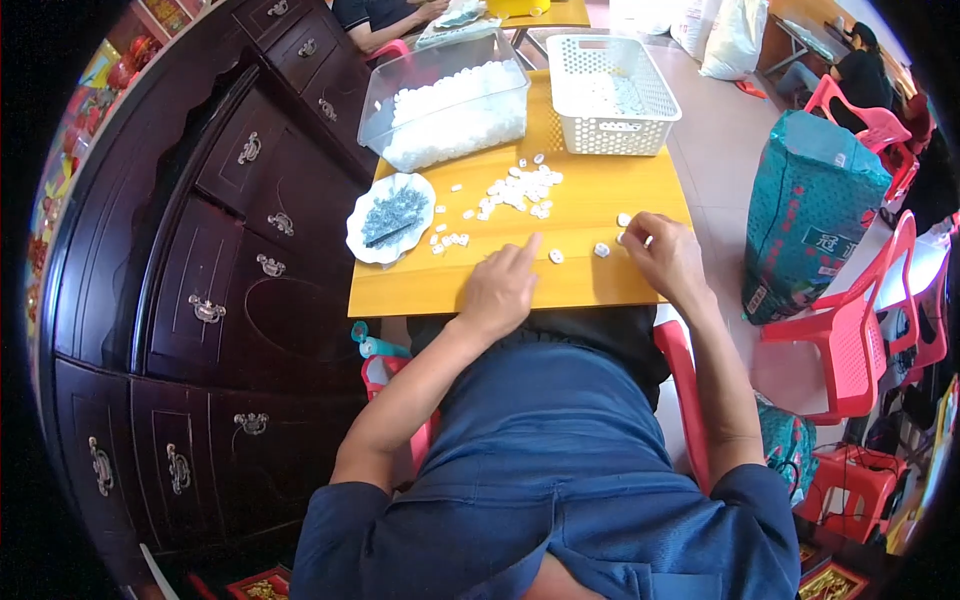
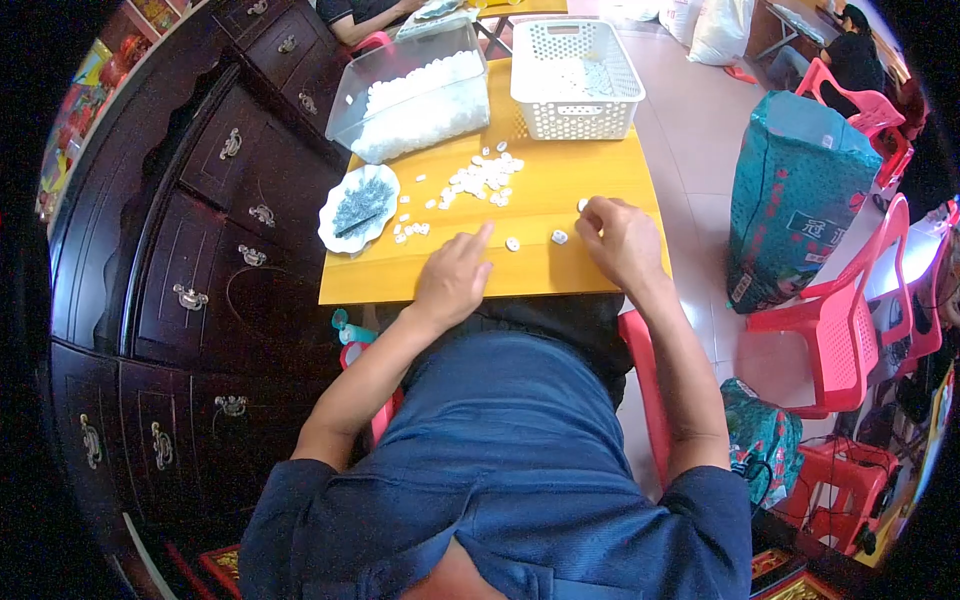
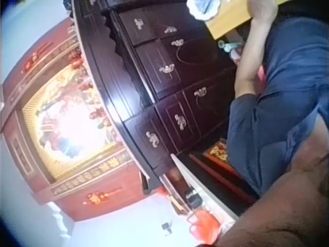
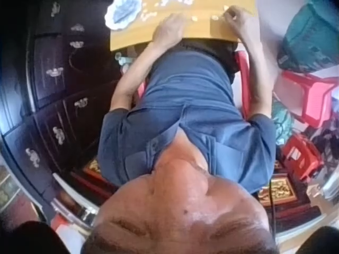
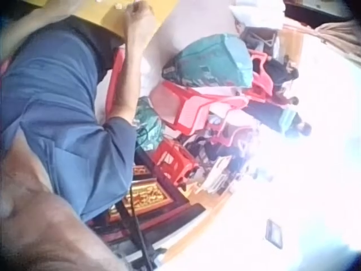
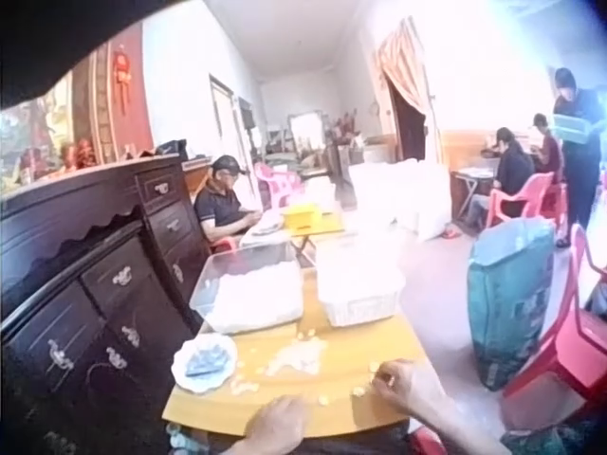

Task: Assembling small white plastic components by manually inserting metal pins into them.

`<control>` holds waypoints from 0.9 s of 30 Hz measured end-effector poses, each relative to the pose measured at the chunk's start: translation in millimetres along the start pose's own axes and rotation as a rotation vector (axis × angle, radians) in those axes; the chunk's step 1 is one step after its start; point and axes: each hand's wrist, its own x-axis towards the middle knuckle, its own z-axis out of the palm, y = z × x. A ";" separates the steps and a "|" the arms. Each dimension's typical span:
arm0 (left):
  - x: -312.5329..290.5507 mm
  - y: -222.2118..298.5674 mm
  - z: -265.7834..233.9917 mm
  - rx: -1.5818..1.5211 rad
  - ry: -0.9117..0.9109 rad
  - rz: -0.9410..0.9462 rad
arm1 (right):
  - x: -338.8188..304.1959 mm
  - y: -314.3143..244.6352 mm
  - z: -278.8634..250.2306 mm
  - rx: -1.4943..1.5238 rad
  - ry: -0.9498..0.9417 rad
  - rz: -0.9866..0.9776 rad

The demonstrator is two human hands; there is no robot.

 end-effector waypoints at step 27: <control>-1.4 17.6 -46.5 -0.194 0.137 0.009 | -16.5 -59.7 65.5 0.905 -0.564 0.225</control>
